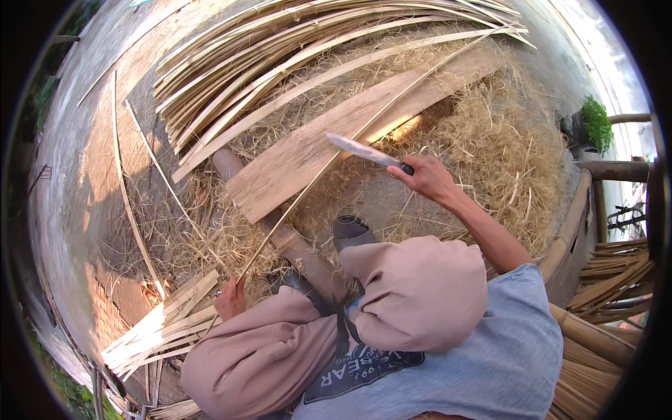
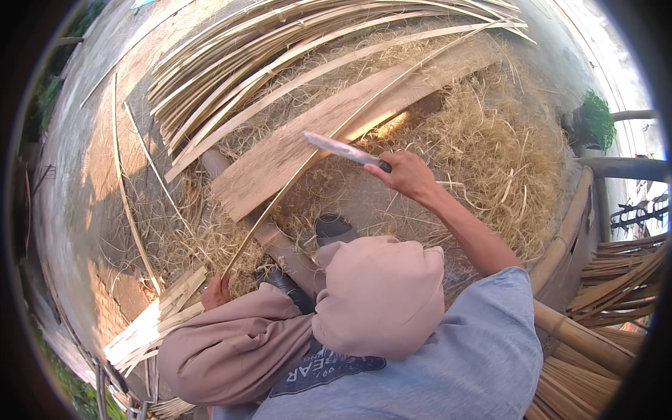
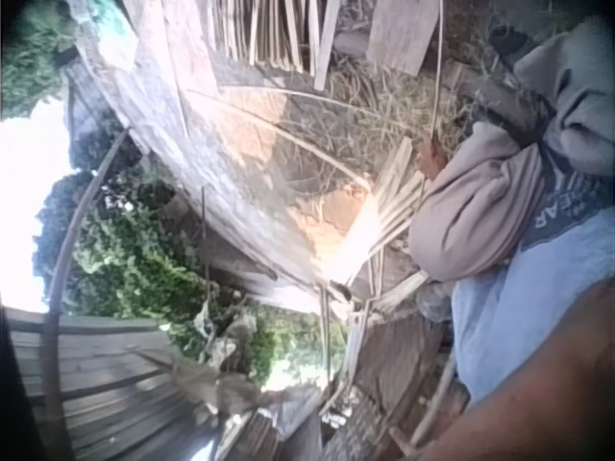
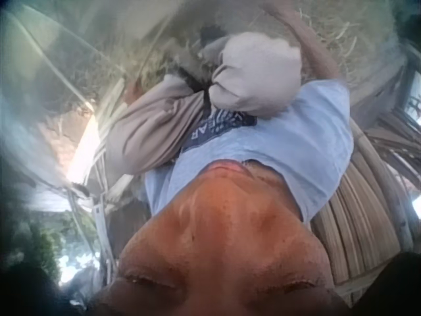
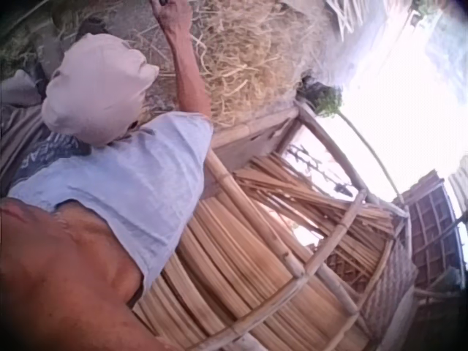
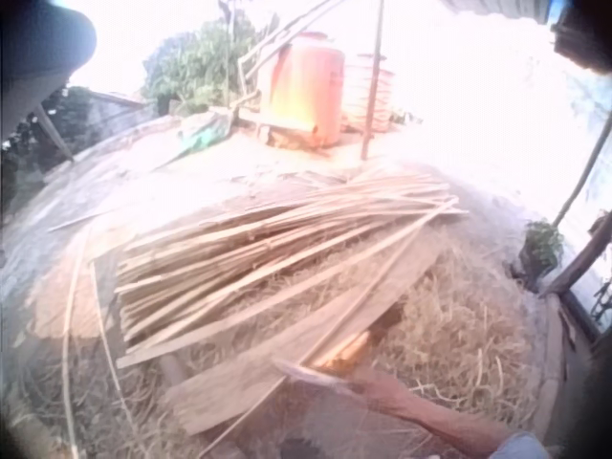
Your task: The person sits on the ground and uses a knife to split long bamboo strips into thinner slats. They repeatedly position the bamboo on a wooden board, strike it with the knife, and separate the resulting pieces.
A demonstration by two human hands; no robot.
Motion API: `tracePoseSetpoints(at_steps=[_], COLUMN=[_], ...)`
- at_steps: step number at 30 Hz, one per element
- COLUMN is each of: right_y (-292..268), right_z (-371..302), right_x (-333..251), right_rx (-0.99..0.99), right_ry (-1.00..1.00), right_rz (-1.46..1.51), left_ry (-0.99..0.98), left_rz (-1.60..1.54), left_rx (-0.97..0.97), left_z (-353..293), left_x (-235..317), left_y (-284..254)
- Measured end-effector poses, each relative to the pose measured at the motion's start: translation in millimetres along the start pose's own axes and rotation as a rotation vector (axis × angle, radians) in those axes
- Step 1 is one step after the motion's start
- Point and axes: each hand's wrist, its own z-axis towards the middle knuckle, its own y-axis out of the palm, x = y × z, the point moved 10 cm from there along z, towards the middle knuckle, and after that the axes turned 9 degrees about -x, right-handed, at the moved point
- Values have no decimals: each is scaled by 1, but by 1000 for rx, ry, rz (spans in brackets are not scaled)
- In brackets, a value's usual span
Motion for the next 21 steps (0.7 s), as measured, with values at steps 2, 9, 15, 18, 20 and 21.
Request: tracePoseSetpoints(at_steps=[2, 9, 15, 18, 20, 21], right_y=[-67, -100, -87, -114, -106, -95], right_z=[10, 25, 19, 13, 32, 30], right_x=[95, 93, 167, 245, 203, 169], right_rx=[146, 235, 481, 689, 604, 542], right_ry=[321, 303, 475, 609, 471, 418], right_rz=[53, -38, 0, 228, 261, 200], left_ry=[19, 7, 27, 11, -43, 31], left_rz=[-39, -37, -210, -339, -443, -465], left_rx=[-13, -73, -284, -348, -500, -551], left_z=[7, 16, 2, 10, 39, 72], left_x=[5, 3, -37, -12, 18, 56], left_y=[0, 6, -13, -31, -17, -6])
